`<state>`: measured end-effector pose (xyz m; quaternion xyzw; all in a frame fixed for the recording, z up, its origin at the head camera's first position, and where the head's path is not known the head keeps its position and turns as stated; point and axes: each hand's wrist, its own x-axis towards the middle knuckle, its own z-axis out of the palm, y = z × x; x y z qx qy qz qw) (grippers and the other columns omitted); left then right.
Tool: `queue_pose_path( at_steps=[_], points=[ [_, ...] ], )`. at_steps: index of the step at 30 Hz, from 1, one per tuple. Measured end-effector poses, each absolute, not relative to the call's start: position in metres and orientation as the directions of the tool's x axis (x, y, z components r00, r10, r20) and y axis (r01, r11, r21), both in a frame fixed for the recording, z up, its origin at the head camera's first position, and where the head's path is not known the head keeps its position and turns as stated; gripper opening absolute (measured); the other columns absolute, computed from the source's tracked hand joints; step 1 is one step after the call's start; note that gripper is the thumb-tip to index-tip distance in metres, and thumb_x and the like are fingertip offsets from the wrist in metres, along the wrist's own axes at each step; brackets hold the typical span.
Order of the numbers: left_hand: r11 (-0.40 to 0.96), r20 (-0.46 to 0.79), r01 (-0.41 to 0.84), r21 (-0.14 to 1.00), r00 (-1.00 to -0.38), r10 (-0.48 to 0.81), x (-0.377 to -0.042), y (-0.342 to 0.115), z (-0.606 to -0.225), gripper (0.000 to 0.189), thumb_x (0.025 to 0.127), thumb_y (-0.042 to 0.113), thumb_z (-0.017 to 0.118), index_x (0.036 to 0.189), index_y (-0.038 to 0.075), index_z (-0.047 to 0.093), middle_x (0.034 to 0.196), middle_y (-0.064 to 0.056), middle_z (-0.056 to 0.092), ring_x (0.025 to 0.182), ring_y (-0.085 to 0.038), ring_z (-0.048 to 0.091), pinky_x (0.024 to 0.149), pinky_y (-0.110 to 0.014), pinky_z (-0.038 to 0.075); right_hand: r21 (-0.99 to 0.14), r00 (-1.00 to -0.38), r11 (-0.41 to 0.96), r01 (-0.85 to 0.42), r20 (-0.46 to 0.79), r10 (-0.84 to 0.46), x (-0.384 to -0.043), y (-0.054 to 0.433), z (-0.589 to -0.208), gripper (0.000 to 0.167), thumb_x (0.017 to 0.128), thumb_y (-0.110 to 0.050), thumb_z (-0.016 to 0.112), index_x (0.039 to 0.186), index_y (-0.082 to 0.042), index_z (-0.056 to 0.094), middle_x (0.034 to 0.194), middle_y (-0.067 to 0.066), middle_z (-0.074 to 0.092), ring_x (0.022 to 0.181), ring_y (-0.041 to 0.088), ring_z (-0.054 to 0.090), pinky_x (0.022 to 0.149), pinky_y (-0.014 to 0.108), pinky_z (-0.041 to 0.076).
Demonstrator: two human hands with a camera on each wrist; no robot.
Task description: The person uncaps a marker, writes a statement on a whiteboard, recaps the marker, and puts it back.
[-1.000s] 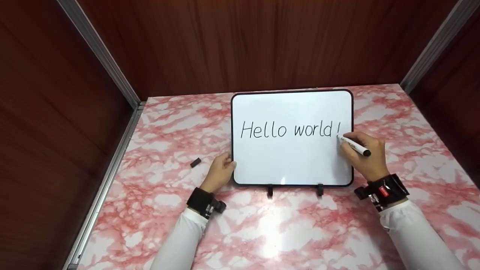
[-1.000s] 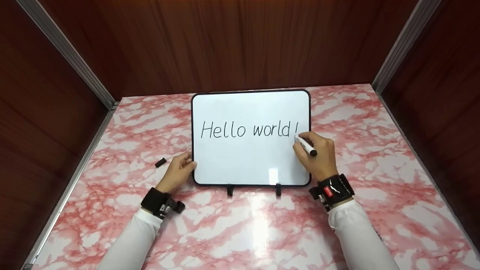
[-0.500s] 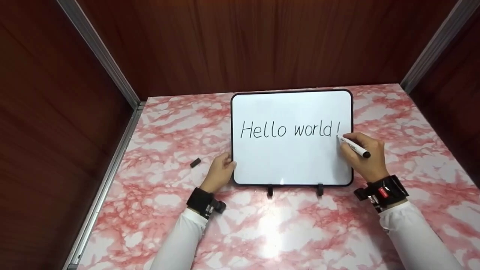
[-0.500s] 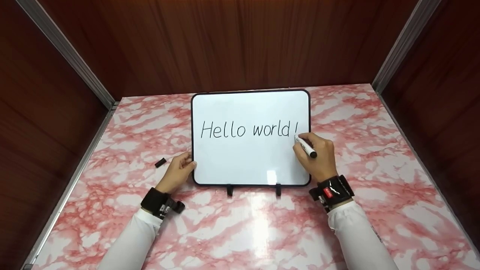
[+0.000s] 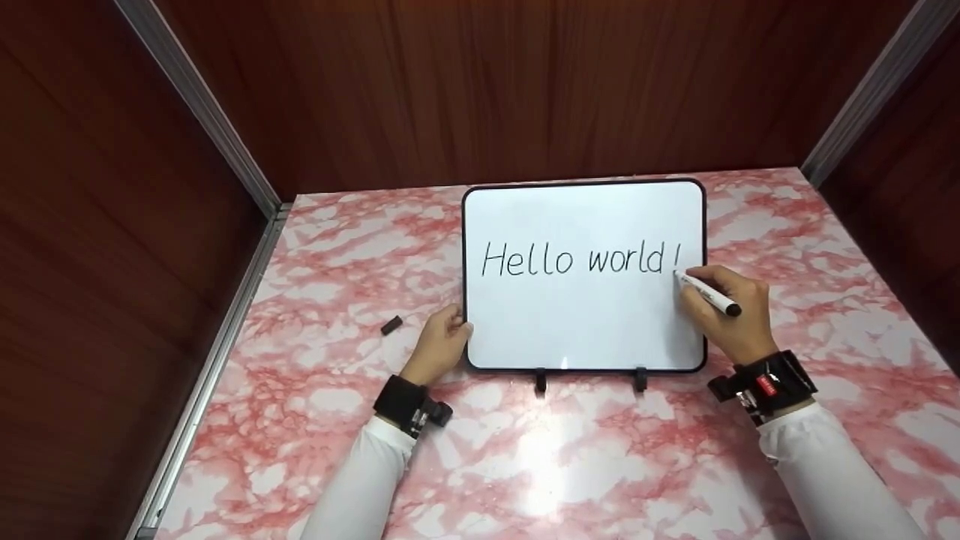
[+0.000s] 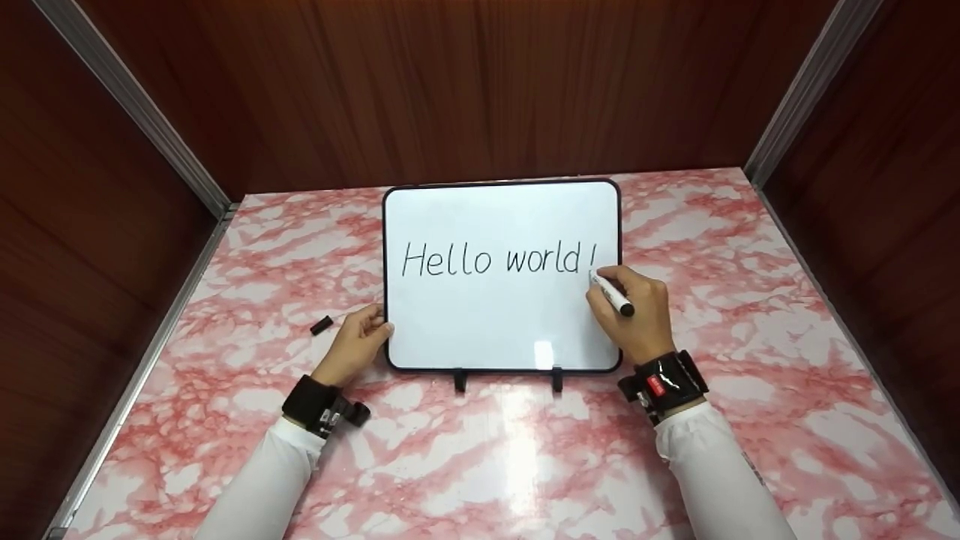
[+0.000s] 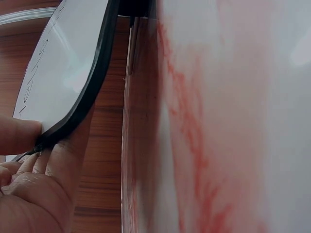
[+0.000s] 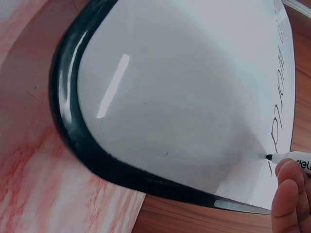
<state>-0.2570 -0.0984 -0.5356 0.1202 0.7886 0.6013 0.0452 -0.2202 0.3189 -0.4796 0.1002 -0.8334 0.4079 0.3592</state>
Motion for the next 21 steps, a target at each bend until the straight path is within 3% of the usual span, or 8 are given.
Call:
queue_pose_path(
  at_steps=[6, 21],
  points=[
    [0.252, 0.078, 0.147, 0.956, -0.961, 0.266, -0.256, -0.1, -0.5341, 0.032, 0.104, -0.004, 0.053, 0.133, -0.011, 0.064, 0.118, -0.026, 0.075, 0.113, -0.03, 0.072, 0.1, -0.037, 0.057, -0.603, -0.718, 0.658, -0.452, 0.683, 0.133, -0.2212, 0.3191, -0.4797, 0.014, 0.084, 0.004, 0.076, 0.096, 0.004, 0.083, 0.075, 0.018, 0.078, 0.065, -0.014, 0.056, 0.062, 0.004, 0.041],
    [0.253, 0.088, 0.153, 0.955, -0.964, 0.251, -0.2561, -0.0997, -0.5356, 0.028, 0.103, -0.004, 0.055, 0.128, -0.011, 0.066, 0.112, -0.024, 0.075, 0.104, -0.023, 0.07, 0.093, -0.03, 0.056, -0.595, -0.726, 0.674, -0.437, 0.676, 0.126, -0.2211, 0.319, -0.479, 0.015, 0.084, 0.003, 0.075, 0.097, 0.004, 0.083, 0.075, 0.017, 0.077, 0.065, -0.014, 0.055, 0.062, 0.004, 0.041]
  ],
)
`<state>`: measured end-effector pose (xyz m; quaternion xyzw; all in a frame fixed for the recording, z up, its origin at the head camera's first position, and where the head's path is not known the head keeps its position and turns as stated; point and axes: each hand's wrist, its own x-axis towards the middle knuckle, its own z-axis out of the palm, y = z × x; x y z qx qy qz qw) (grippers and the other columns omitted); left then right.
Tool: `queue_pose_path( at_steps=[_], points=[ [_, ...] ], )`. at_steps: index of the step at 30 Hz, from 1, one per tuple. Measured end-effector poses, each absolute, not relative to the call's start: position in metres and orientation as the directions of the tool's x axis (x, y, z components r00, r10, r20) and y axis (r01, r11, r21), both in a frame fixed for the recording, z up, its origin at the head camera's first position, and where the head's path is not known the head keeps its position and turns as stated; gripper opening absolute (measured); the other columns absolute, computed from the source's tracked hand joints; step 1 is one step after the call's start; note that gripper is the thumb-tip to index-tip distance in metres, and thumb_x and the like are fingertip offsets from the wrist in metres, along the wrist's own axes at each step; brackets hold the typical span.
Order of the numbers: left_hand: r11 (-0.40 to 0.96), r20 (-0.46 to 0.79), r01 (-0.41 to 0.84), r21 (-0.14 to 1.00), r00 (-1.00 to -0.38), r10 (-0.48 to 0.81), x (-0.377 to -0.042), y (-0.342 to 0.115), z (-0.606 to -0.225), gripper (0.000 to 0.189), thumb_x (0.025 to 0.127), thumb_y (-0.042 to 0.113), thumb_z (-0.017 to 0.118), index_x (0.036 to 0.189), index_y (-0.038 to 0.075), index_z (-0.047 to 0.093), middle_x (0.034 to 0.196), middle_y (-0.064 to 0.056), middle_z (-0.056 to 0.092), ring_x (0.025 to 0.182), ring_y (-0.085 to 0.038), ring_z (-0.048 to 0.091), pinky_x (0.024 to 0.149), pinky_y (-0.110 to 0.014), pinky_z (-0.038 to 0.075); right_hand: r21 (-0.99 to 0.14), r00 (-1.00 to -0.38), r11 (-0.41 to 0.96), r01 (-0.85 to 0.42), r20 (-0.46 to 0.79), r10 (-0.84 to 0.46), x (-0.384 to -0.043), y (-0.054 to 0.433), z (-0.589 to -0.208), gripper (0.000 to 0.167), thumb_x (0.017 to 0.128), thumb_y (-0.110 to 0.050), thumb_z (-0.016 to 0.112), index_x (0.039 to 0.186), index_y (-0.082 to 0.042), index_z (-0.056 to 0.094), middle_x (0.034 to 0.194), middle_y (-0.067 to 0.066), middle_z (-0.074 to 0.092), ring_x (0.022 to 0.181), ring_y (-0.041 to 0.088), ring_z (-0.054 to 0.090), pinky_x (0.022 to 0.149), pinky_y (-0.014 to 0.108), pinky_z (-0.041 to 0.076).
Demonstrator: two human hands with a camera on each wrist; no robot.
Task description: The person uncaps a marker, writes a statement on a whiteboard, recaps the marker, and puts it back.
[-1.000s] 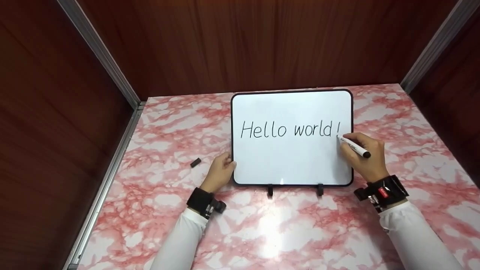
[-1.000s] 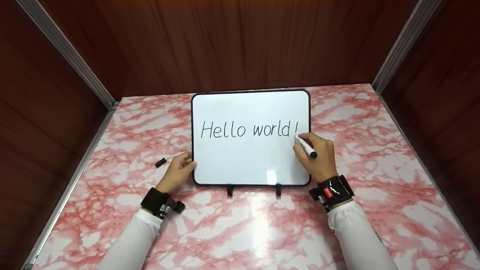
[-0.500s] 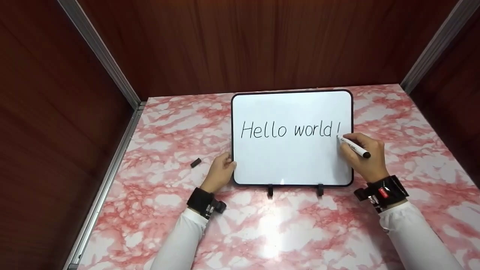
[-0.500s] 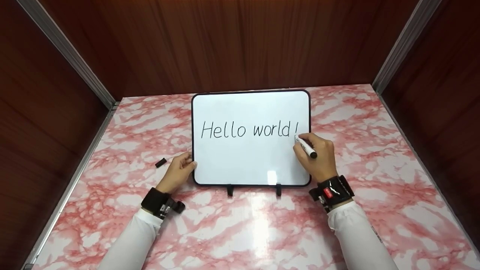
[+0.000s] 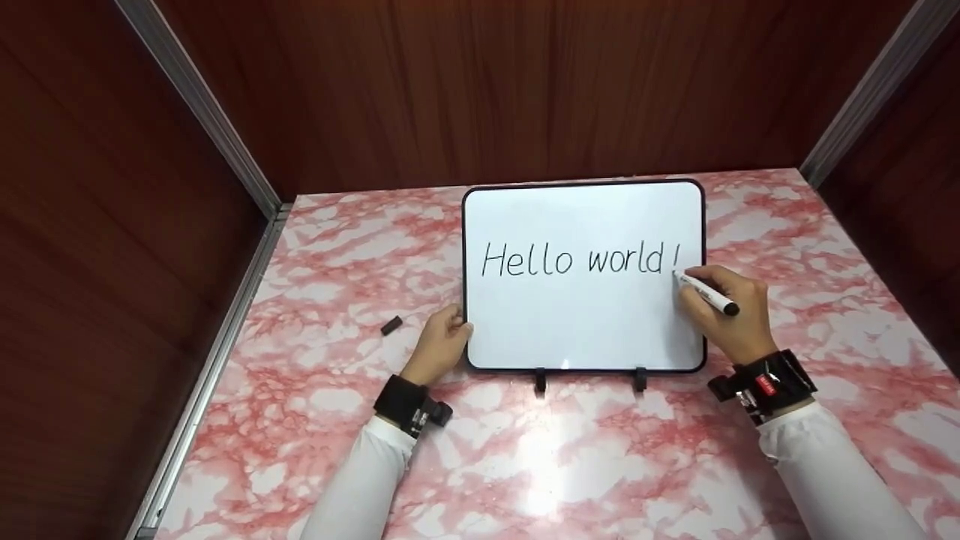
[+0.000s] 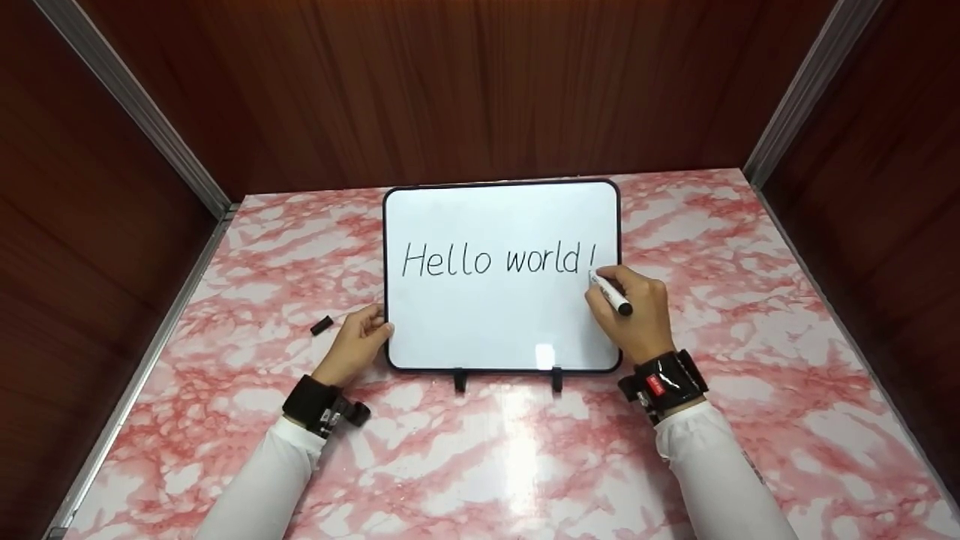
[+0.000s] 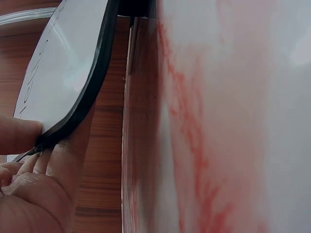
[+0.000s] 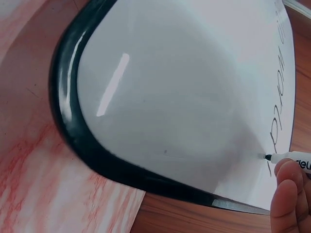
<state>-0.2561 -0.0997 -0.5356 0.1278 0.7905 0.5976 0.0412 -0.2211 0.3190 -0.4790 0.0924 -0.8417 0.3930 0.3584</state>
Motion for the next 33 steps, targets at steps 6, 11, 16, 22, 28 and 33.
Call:
queue_pose_path(
  at_steps=[6, 11, 16, 22, 28, 33],
  points=[
    [0.265, 0.08, 0.147, 0.953, -0.965, 0.248, -0.257, -0.099, -0.536, 0.027, 0.102, -0.004, 0.055, 0.126, -0.011, 0.065, 0.113, -0.025, 0.074, 0.105, -0.024, 0.07, 0.094, -0.033, 0.058, -0.593, -0.73, 0.671, -0.444, 0.675, 0.113, -0.221, 0.319, -0.478, 0.016, 0.083, 0.005, 0.075, 0.098, 0.007, 0.082, 0.077, 0.02, 0.077, 0.068, -0.016, 0.056, 0.065, 0.004, 0.042],
    [0.271, 0.075, 0.146, 0.952, -0.964, 0.254, -0.258, -0.098, -0.536, 0.026, 0.103, -0.003, 0.055, 0.125, -0.013, 0.064, 0.114, -0.026, 0.074, 0.106, -0.024, 0.071, 0.094, -0.034, 0.059, -0.582, -0.719, 0.673, -0.457, 0.687, 0.106, -0.219, 0.318, -0.476, 0.017, 0.083, 0.005, 0.076, 0.099, 0.006, 0.082, 0.076, 0.019, 0.077, 0.069, -0.016, 0.056, 0.065, 0.004, 0.042],
    [0.279, 0.061, 0.137, 0.951, -0.962, 0.265, -0.258, -0.099, -0.535, 0.026, 0.104, -0.002, 0.054, 0.125, -0.011, 0.065, 0.115, -0.025, 0.074, 0.103, -0.021, 0.069, 0.093, -0.033, 0.058, -0.58, -0.707, 0.667, -0.468, 0.699, 0.111, -0.216, 0.315, -0.474, 0.016, 0.083, 0.004, 0.077, 0.099, 0.005, 0.082, 0.075, 0.018, 0.077, 0.068, -0.016, 0.056, 0.065, 0.004, 0.041],
    [0.274, 0.067, 0.142, 0.951, -0.962, 0.264, -0.257, -0.098, -0.534, 0.029, 0.104, -0.002, 0.053, 0.129, -0.012, 0.064, 0.117, -0.027, 0.074, 0.106, -0.024, 0.07, 0.095, -0.034, 0.059, -0.584, -0.695, 0.646, -0.492, 0.71, 0.112, -0.214, 0.315, -0.477, 0.016, 0.083, 0.005, 0.079, 0.098, 0.004, 0.083, 0.076, 0.018, 0.078, 0.068, -0.015, 0.057, 0.064, 0.003, 0.042],
    [0.276, 0.072, 0.145, 0.95, -0.963, 0.26, -0.256, -0.097, -0.535, 0.028, 0.103, -0.003, 0.054, 0.127, -0.013, 0.064, 0.114, -0.027, 0.074, 0.1, -0.021, 0.069, 0.091, -0.032, 0.059, -0.595, -0.703, 0.611, -0.523, 0.706, 0.087, -0.211, 0.316, -0.48, 0.016, 0.083, 0.007, 0.079, 0.099, 0.005, 0.083, 0.077, 0.02, 0.078, 0.067, -0.013, 0.06, 0.062, 0.005, 0.044],
    [0.289, 0.07, 0.147, 0.946, -0.963, 0.26, -0.256, -0.098, -0.533, 0.027, 0.103, -0.002, 0.055, 0.126, -0.012, 0.065, 0.115, -0.027, 0.074, 0.1, -0.02, 0.069, 0.092, -0.033, 0.06, -0.612, -0.716, 0.583, -0.534, 0.694, 0.072, -0.206, 0.314, -0.479, 0.015, 0.085, 0.008, 0.077, 0.098, 0.003, 0.084, 0.077, 0.015, 0.078, 0.065, -0.01, 0.062, 0.059, 0.007, 0.046]
  ],
)
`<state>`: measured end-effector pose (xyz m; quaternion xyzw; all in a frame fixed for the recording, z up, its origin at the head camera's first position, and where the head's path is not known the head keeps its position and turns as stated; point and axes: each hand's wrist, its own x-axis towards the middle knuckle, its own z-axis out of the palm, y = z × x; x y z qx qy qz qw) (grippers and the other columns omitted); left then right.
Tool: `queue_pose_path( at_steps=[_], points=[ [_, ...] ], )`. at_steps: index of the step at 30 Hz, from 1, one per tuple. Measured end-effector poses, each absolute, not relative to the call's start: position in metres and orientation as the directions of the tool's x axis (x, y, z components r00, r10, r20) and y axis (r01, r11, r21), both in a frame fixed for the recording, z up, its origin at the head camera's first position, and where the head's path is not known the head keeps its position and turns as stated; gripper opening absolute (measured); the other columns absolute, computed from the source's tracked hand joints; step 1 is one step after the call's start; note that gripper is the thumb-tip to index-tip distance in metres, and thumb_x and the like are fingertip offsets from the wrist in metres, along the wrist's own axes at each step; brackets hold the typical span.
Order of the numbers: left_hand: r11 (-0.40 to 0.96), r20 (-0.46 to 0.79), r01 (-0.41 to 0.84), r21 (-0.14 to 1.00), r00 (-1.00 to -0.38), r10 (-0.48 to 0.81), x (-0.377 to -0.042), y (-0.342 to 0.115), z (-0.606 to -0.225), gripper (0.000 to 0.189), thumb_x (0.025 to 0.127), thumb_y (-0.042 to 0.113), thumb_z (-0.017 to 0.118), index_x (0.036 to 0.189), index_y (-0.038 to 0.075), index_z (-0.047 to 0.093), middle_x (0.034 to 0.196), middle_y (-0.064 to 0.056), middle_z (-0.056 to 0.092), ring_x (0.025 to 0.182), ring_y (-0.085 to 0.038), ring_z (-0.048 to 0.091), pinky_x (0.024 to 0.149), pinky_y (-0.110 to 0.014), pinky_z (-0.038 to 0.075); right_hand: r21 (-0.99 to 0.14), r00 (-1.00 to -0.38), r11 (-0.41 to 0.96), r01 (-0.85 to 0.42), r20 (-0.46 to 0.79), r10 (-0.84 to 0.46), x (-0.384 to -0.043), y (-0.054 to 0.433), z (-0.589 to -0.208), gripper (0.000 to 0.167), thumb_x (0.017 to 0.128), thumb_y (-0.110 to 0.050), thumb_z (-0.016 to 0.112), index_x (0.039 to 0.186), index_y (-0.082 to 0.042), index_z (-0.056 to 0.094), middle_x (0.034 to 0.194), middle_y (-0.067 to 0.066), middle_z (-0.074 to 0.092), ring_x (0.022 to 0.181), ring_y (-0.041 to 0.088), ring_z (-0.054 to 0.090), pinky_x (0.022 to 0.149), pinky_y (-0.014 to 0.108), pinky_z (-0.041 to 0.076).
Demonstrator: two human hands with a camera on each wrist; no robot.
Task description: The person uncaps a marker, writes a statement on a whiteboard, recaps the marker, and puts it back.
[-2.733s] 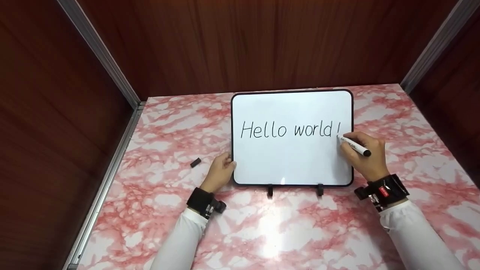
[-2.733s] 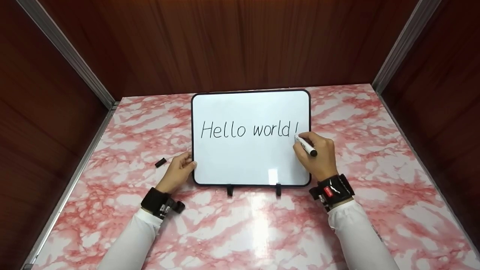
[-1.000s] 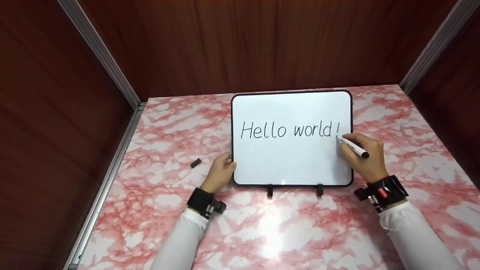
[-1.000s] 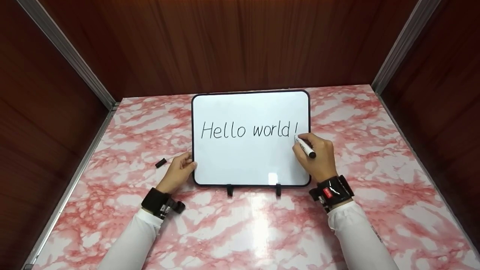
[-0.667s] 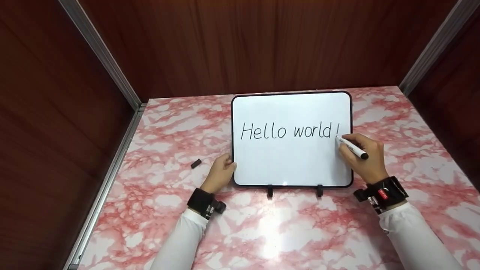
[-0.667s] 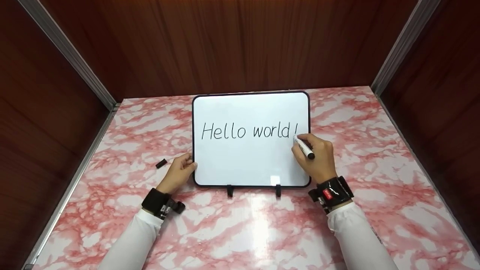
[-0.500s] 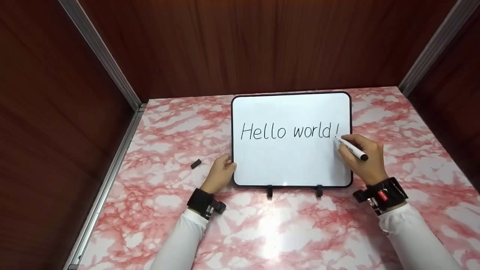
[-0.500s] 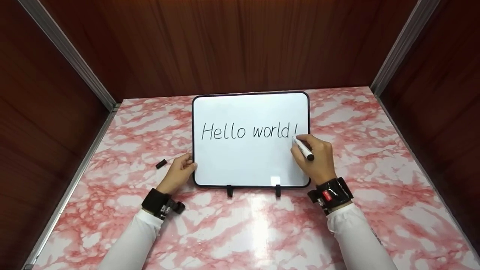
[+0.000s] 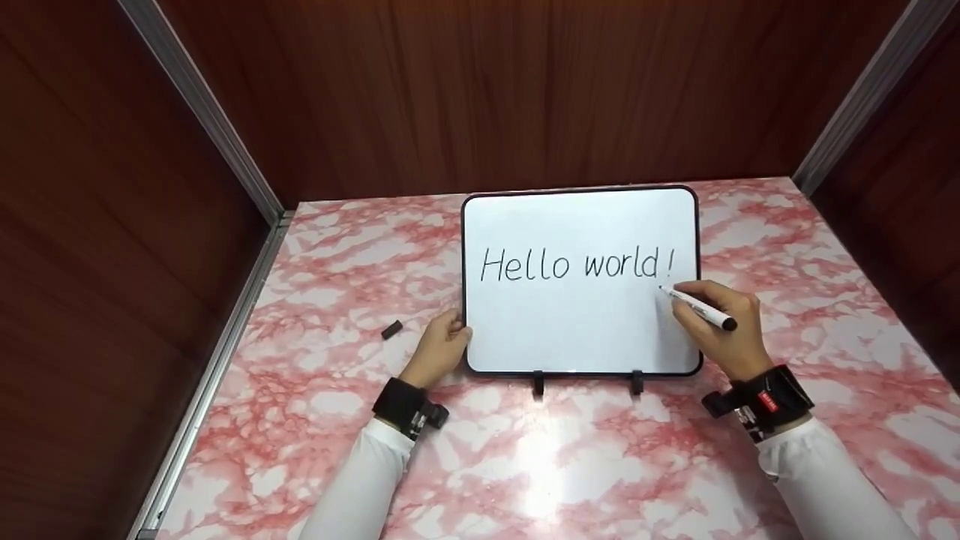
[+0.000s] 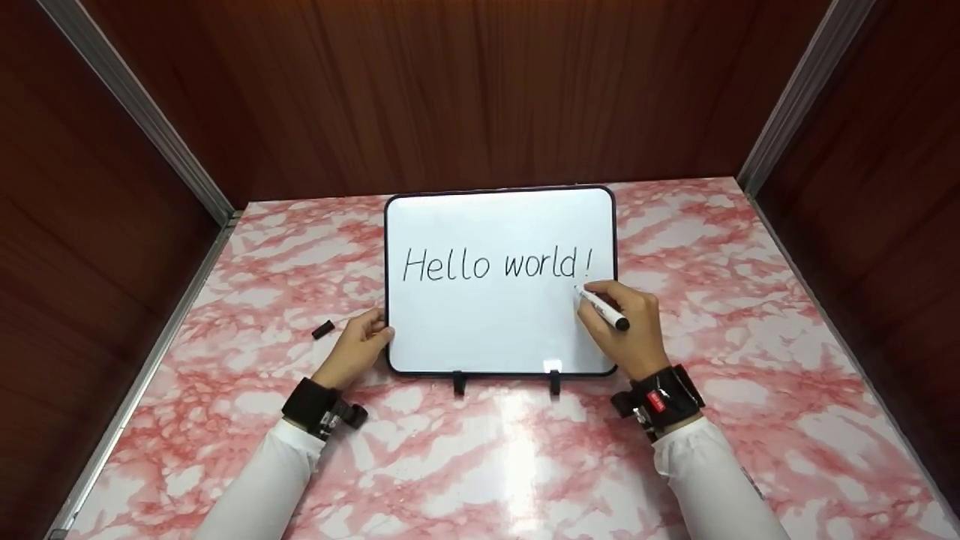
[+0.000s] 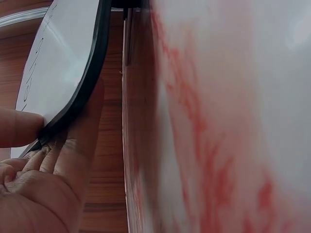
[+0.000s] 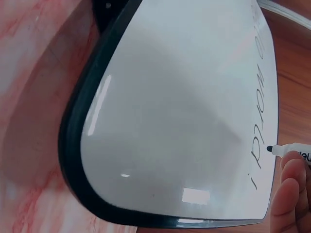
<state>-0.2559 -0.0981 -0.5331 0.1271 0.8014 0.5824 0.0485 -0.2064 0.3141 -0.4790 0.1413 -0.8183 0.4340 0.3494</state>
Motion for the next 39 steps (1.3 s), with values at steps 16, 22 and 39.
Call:
queue_pose_path(
  at_steps=[16, 22, 39],
  points=[
    [0.445, 0.008, 0.119, 0.887, -0.97, 0.243, -0.26, -0.113, -0.52, 0.037, 0.107, 0.01, 0.057, 0.137, -0.01, 0.063, 0.125, -0.027, 0.072, 0.118, -0.04, 0.071, 0.106, -0.05, 0.057, -0.828, -0.87, 0.357, -0.432, 0.487, 0.078, -0.192, 0.293, -0.476, 0.017, 0.085, 0.013, 0.082, 0.097, 0.005, 0.074, 0.079, -0.006, 0.072, 0.066, 0.005, 0.061, 0.06, 0.018, 0.046],
    [0.468, -0.008, 0.087, 0.879, -0.98, 0.197, -0.265, -0.13, -0.504, 0.035, 0.106, 0.006, 0.056, 0.137, -0.008, 0.063, 0.112, -0.022, 0.075, 0.095, -0.035, 0.078, 0.082, -0.038, 0.065, -0.869, -0.902, 0.302, -0.391, 0.428, 0.063, -0.19, 0.291, -0.474, 0.017, 0.084, 0.014, 0.083, 0.096, 0.007, 0.073, 0.077, -0.005, 0.071, 0.064, 0.007, 0.057, 0.058, 0.021, 0.045],
    [0.792, 0.044, 0.15, 0.592, -0.987, 0.155, -0.287, -0.18, -0.472, 0.035, 0.103, 0.01, 0.062, 0.132, -0.008, 0.069, 0.128, -0.027, 0.073, 0.122, -0.041, 0.068, 0.107, -0.053, 0.055, -0.922, -0.946, 0.219, -0.321, 0.325, -0.015, -0.178, 0.287, -0.471, 0.017, 0.092, 0.011, 0.077, 0.109, 0.008, 0.075, 0.085, 0.002, 0.076, 0.071, 0.013, 0.069, 0.063, 0.023, 0.055]
  ],
)
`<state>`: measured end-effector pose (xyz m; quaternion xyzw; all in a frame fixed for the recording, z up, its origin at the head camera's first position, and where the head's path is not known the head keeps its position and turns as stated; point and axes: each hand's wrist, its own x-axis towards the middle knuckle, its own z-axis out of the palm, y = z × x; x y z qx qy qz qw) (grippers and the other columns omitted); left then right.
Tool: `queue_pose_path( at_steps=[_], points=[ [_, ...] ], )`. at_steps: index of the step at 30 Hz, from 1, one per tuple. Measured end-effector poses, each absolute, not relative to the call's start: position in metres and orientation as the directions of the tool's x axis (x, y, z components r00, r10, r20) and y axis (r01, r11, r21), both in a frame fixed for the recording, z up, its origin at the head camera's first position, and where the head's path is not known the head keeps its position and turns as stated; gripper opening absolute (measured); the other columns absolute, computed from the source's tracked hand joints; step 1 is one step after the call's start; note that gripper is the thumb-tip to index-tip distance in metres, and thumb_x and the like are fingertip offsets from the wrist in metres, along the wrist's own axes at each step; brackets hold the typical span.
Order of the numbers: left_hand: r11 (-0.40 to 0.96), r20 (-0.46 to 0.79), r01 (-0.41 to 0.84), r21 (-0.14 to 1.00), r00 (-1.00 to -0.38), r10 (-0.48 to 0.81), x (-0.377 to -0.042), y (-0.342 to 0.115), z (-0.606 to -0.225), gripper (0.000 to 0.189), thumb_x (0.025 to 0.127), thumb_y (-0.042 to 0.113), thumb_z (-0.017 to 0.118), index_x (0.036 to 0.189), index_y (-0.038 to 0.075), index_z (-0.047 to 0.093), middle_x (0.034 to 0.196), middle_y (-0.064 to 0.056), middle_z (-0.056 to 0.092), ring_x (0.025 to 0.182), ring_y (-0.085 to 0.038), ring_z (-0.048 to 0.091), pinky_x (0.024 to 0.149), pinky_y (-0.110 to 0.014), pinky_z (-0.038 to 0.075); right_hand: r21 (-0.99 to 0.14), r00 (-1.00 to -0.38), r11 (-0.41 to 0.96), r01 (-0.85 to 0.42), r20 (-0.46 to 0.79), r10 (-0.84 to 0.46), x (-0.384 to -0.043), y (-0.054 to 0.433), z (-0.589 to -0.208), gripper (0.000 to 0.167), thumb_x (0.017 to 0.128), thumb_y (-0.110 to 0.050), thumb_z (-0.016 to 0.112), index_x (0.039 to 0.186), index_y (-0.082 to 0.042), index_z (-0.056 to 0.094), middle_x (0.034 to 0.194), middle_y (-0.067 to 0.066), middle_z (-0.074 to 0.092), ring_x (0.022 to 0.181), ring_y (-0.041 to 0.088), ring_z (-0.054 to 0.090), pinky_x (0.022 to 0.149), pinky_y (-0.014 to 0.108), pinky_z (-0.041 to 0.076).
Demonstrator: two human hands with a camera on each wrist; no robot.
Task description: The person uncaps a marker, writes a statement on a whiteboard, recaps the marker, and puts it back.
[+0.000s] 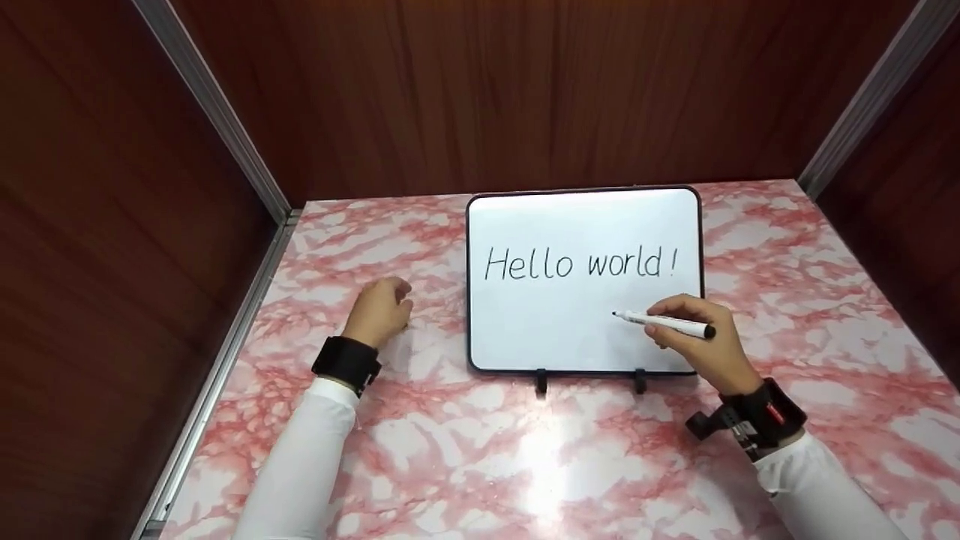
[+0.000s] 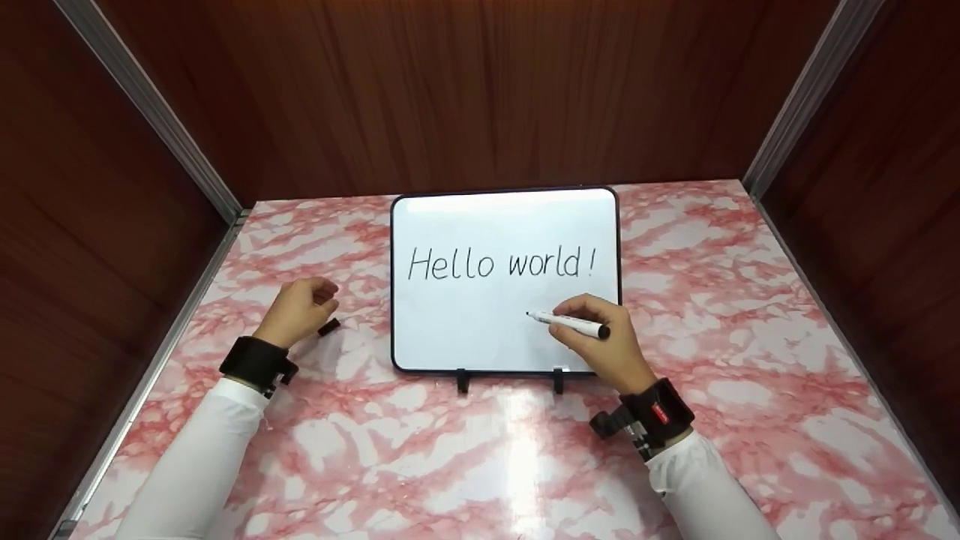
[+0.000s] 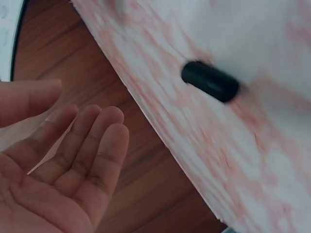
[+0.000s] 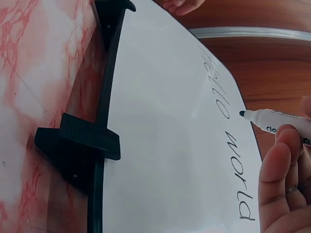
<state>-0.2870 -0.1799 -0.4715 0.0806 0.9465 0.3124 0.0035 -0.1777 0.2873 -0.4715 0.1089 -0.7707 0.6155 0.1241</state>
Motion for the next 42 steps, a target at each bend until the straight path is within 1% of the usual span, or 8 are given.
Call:
queue_pose_path(
  at_steps=[5, 8, 11, 13, 27, 36, 39, 42],
  points=[
    [0.874, -0.021, 0.133, 0.467, -0.987, 0.162, -0.289, -0.186, -0.478, 0.038, 0.095, 0.006, 0.067, 0.129, -0.01, 0.071, 0.131, -0.028, 0.073, 0.123, -0.044, 0.069, 0.108, -0.055, 0.054, -0.925, -0.941, 0.171, -0.338, 0.335, -0.05, -0.177, 0.287, -0.473, 0.017, 0.094, 0.015, 0.071, 0.11, 0.012, 0.075, 0.089, 0.006, 0.08, 0.072, 0.015, 0.073, 0.069, 0.024, 0.061],
    [0.9, -0.027, 0.146, 0.411, -0.985, 0.172, -0.29, -0.187, -0.484, 0.024, 0.09, 0.002, 0.067, 0.11, -0.01, 0.075, 0.114, -0.027, 0.077, 0.101, -0.04, 0.072, 0.096, -0.053, 0.058, -0.919, -0.931, 0.147, -0.365, 0.358, -0.076, -0.178, 0.287, -0.476, 0.018, 0.094, 0.017, 0.068, 0.111, 0.015, 0.074, 0.087, 0.011, 0.081, 0.071, 0.016, 0.073, 0.069, 0.024, 0.061],
    [0.915, -0.03, 0.153, 0.373, -0.984, 0.177, -0.29, -0.186, -0.49, 0.01, 0.09, -0.001, 0.064, 0.085, -0.006, 0.072, 0.09, -0.021, 0.075, 0.077, -0.031, 0.06, 0.078, -0.048, 0.054, -0.911, -0.921, 0.141, -0.387, 0.377, -0.093, -0.178, 0.287, -0.478, 0.018, 0.094, 0.019, 0.067, 0.111, 0.016, 0.074, 0.085, 0.012, 0.081, 0.069, 0.016, 0.072, 0.067, 0.023, 0.06],
    [0.92, -0.035, 0.152, 0.36, -0.984, 0.176, -0.29, -0.185, -0.493, 0.016, 0.091, -0.002, 0.063, 0.076, -0.002, 0.068, 0.083, -0.018, 0.072, 0.072, -0.027, 0.052, 0.073, -0.046, 0.05, -0.908, -0.92, 0.15, -0.391, 0.381, -0.091, -0.177, 0.287, -0.48, 0.018, 0.093, 0.019, 0.067, 0.109, 0.015, 0.075, 0.083, 0.009, 0.08, 0.067, 0.016, 0.071, 0.065, 0.022, 0.058],
    [0.928, -0.026, 0.151, 0.34, -0.985, 0.17, -0.298, -0.195, -0.52, 0.012, 0.092, 0.001, 0.07, 0.088, -0.003, 0.08, 0.099, -0.023, 0.08, 0.086, -0.037, 0.075, 0.084, -0.052, 0.061, -0.915, -0.929, 0.161, -0.37, 0.361, -0.081, -0.174, 0.285, -0.484, 0.013, 0.088, 0.018, 0.076, 0.099, 0.012, 0.071, 0.08, 0.002, 0.079, 0.065, 0.011, 0.072, 0.056, 0.022, 0.055],
    [0.922, 0.004, 0.137, 0.362, -0.989, 0.145, -0.286, -0.186, -0.502, 0.007, 0.095, 0.001, 0.072, 0.095, -0.002, 0.077, 0.1, -0.02, 0.08, 0.094, -0.041, 0.076, 0.088, -0.053, 0.061, -0.922, -0.939, 0.177, -0.343, 0.334, -0.079, -0.173, 0.284, -0.484, 0.019, 0.087, 0.02, 0.077, 0.106, 0.017, 0.074, 0.09, -0.002, 0.08, 0.07, 0.007, 0.075, 0.058, 0.017, 0.057],
    [0.909, 0.079, 0.157, 0.386, -0.987, 0.137, -0.282, -0.182, -0.496, 0.005, 0.096, 0.003, 0.07, 0.095, -0.001, 0.073, 0.098, -0.02, 0.078, 0.094, -0.042, 0.075, 0.087, -0.053, 0.06, -0.913, -0.937, 0.211, -0.349, 0.338, -0.085, -0.172, 0.284, -0.485, 0.02, 0.087, 0.019, 0.078, 0.106, 0.016, 0.077, 0.092, -0.007, 0.08, 0.056, -0.003, 0.06, 0.046, 0.019, 0.044],
    [0.889, 0.192, 0.215, 0.405, -0.97, 0.147, -0.277, -0.174, -0.487, 0.008, 0.098, 0.007, 0.069, 0.097, -0.001, 0.072, 0.097, -0.022, 0.076, 0.095, -0.044, 0.075, 0.087, -0.056, 0.06, -0.895, -0.929, 0.25, -0.369, 0.36, -0.081, -0.172, 0.283, -0.485, 0.02, 0.085, 0.018, 0.08, 0.104, 0.014, 0.079, 0.092, -0.012, 0.08, 0.049, -0.005, 0.038, 0.042, 0.032, 0.028]
  ],
)
